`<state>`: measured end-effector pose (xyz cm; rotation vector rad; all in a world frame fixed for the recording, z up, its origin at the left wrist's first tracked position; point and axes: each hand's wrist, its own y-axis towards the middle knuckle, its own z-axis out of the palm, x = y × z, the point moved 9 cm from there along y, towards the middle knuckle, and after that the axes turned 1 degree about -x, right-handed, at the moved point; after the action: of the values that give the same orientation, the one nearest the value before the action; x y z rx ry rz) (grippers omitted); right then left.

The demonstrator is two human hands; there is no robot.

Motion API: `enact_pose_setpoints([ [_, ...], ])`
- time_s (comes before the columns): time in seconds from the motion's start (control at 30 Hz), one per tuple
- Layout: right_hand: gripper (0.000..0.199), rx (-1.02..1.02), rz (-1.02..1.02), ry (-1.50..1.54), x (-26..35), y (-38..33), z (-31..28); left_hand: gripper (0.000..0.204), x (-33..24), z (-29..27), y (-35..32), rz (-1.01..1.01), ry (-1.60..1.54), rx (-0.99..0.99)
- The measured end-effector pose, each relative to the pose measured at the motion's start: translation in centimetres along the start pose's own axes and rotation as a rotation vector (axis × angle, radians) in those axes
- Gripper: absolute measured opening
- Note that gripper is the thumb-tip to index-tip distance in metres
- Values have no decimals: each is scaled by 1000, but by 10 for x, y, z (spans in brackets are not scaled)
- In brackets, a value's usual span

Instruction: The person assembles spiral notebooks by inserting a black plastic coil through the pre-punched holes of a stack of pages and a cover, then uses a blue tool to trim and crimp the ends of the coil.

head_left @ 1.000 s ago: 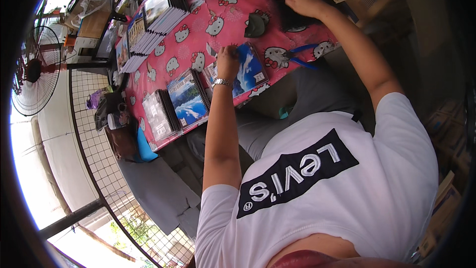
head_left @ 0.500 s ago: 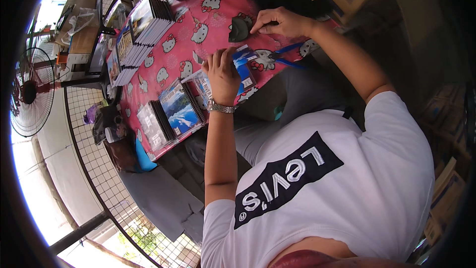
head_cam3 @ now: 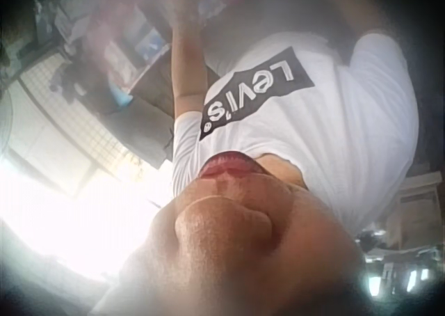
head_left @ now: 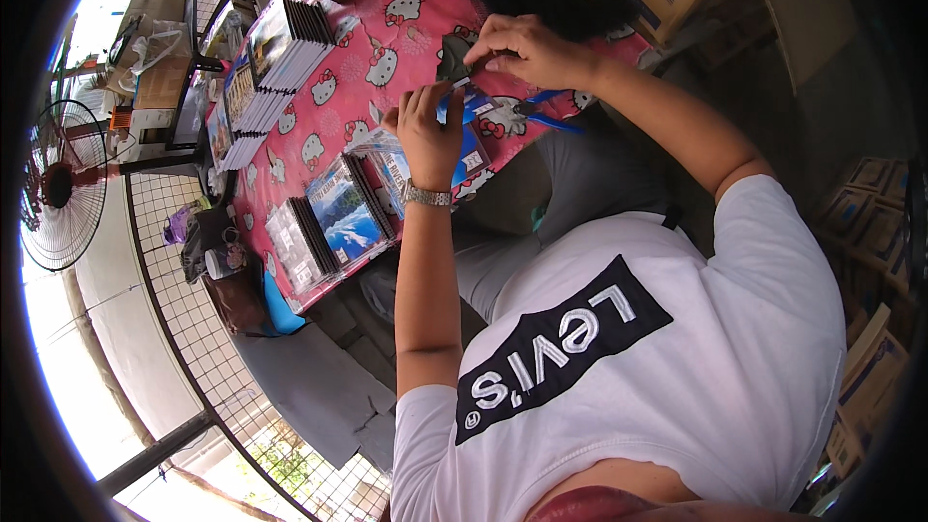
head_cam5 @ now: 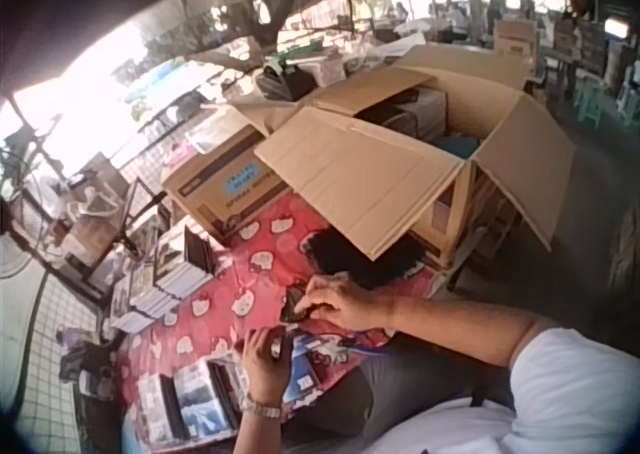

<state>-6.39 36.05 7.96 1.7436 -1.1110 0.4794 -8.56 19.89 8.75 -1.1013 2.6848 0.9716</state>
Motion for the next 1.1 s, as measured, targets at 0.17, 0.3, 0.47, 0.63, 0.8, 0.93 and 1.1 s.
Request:
enact_pose_setpoints([
  [0.17,26,48,12,90,-3,1,3,16,-5,-1,3,5,48,-20],
  [0.3,25,95,-26,77,3,4,5,15,-3,-1,2,-10,57,-44],
  [0.47,24,76,-80,62,4,5,3,15,-4,0,2,-9,61,-69],
  [0.63,23,23,-98,27,5,8,-2,14,-4,-2,2,-19,73,-68],
  [0.8,22,179,28,127,6,10,13,14,1,-5,-3,-5,51,-64],
  [0.93,24,315,95,169,6,7,29,13,5,-15,-11,16,13,-10],
  [1.1,22,314,-3,54,36,15,33,22,-2,-26,-20,33,105,-20],
])
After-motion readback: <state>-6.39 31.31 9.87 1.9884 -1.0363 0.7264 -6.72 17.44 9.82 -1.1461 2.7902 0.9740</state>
